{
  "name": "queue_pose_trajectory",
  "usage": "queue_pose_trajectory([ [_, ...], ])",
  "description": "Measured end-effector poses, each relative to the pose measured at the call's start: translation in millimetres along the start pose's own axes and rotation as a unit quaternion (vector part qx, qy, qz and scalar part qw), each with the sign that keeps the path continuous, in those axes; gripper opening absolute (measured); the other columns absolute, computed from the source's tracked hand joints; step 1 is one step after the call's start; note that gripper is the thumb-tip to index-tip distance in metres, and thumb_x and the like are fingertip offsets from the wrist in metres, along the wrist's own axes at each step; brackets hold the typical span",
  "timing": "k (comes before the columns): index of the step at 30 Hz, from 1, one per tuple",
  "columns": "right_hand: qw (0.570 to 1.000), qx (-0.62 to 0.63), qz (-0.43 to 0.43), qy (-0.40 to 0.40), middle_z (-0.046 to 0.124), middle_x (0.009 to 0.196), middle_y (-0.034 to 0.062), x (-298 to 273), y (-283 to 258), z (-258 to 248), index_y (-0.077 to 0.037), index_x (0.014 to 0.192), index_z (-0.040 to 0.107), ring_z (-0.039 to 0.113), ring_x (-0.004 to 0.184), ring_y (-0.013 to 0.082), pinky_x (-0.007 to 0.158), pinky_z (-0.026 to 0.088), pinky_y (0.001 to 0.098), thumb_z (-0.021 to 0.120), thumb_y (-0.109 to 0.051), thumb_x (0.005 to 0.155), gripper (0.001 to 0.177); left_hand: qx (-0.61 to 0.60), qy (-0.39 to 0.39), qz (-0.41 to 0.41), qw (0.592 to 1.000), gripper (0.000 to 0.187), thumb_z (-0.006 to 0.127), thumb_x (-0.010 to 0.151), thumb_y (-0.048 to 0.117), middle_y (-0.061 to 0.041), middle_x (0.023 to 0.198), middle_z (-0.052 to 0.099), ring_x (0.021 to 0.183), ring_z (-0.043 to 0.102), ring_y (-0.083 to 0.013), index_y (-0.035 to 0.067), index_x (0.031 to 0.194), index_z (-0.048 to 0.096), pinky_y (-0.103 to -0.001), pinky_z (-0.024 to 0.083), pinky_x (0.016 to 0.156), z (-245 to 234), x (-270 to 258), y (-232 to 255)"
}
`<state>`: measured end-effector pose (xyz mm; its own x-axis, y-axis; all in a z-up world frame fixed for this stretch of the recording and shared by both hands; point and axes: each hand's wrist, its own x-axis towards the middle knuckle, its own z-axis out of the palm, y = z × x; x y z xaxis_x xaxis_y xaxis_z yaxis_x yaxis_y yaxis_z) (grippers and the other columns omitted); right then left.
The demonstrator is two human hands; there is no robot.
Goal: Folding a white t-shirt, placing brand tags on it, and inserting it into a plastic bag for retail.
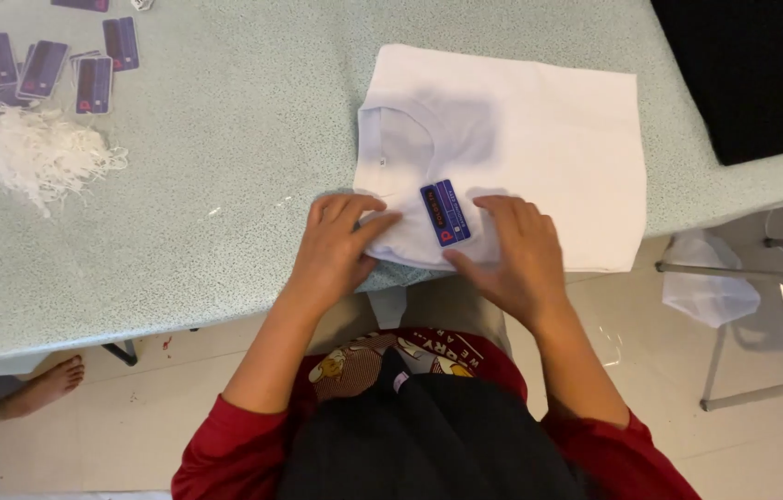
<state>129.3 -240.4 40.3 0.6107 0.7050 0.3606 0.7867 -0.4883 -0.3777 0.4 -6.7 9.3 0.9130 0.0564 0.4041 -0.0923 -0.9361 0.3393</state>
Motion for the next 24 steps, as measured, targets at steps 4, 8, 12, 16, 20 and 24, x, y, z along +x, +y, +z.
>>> queue_pose_trajectory([
  [4,0.998,-0.059,-0.031,0.017,0.066,0.113,0.0098,9,2,25,-0.009,0.133,0.062,0.066,0.104,0.0288,0.086,0.05,0.0405,0.083,-0.05,0.08,0.07,-0.001,-0.005,0.001,1.0,0.048,0.084,0.073,0.004,-0.004,0.119,0.069,0.12,0.058,-0.0231,0.018,0.118,0.077,-0.046,0.036,0.109,6,-5,-3],
  [8,0.995,-0.084,-0.007,-0.048,0.069,0.119,0.0046,7,18,19,-0.015,0.13,0.065,0.062,0.114,0.0249,0.094,0.045,0.0385,0.075,-0.03,0.082,0.051,-0.009,0.009,0.001,1.0,0.044,0.083,0.076,0.005,-0.003,0.118,0.069,0.12,0.059,-0.0229,0.017,0.117,0.076,-0.044,0.037,0.109,10,-6,-3],
  [12,0.995,0.006,-0.017,-0.096,0.06,0.146,0.0192,6,9,-21,-0.011,0.141,0.06,0.052,0.137,0.037,0.114,0.034,0.0521,0.073,-0.016,0.086,0.057,-0.021,0.012,-0.004,1.0,0.046,0.08,0.08,0.004,-0.005,0.12,0.068,0.121,0.059,-0.0241,0.017,0.124,0.074,-0.045,0.036,0.11,9,-4,-3],
  [16,0.991,0.061,-0.018,-0.118,0.052,0.152,0.0242,-13,20,-53,-0.013,0.147,0.054,0.044,0.144,0.0433,0.119,0.028,0.0609,0.084,-0.036,0.076,0.081,-0.029,0.013,-0.002,0.999,0.041,0.08,0.08,0.005,-0.004,0.121,0.069,0.121,0.059,-0.0242,0.018,0.119,0.076,-0.046,0.036,0.11,4,-3,-3],
  [20,0.993,-0.042,0.042,-0.101,0.053,0.15,0.0281,-43,55,-63,-0.012,0.145,0.059,0.046,0.143,0.046,0.122,0.03,0.0585,0.089,-0.025,0.069,0.084,-0.067,0.019,-0.006,0.998,0.036,0.077,0.081,0.003,-0.002,0.121,0.069,0.123,0.06,-0.0224,0.018,0.114,0.076,-0.046,0.036,0.113,6,2,-6],
  [24,0.997,0.0,0.072,-0.008,0.066,0.141,0.0188,-72,104,-67,-0.011,0.128,0.072,0.055,0.139,0.0409,0.121,0.039,0.0529,0.07,0.0,0.094,0.036,-0.161,-0.015,-0.006,0.987,0.038,0.072,0.081,-0.002,-0.003,0.127,0.069,0.132,0.059,-0.0241,0.016,0.114,0.073,-0.047,0.034,0.116,-2,13,-11],
])
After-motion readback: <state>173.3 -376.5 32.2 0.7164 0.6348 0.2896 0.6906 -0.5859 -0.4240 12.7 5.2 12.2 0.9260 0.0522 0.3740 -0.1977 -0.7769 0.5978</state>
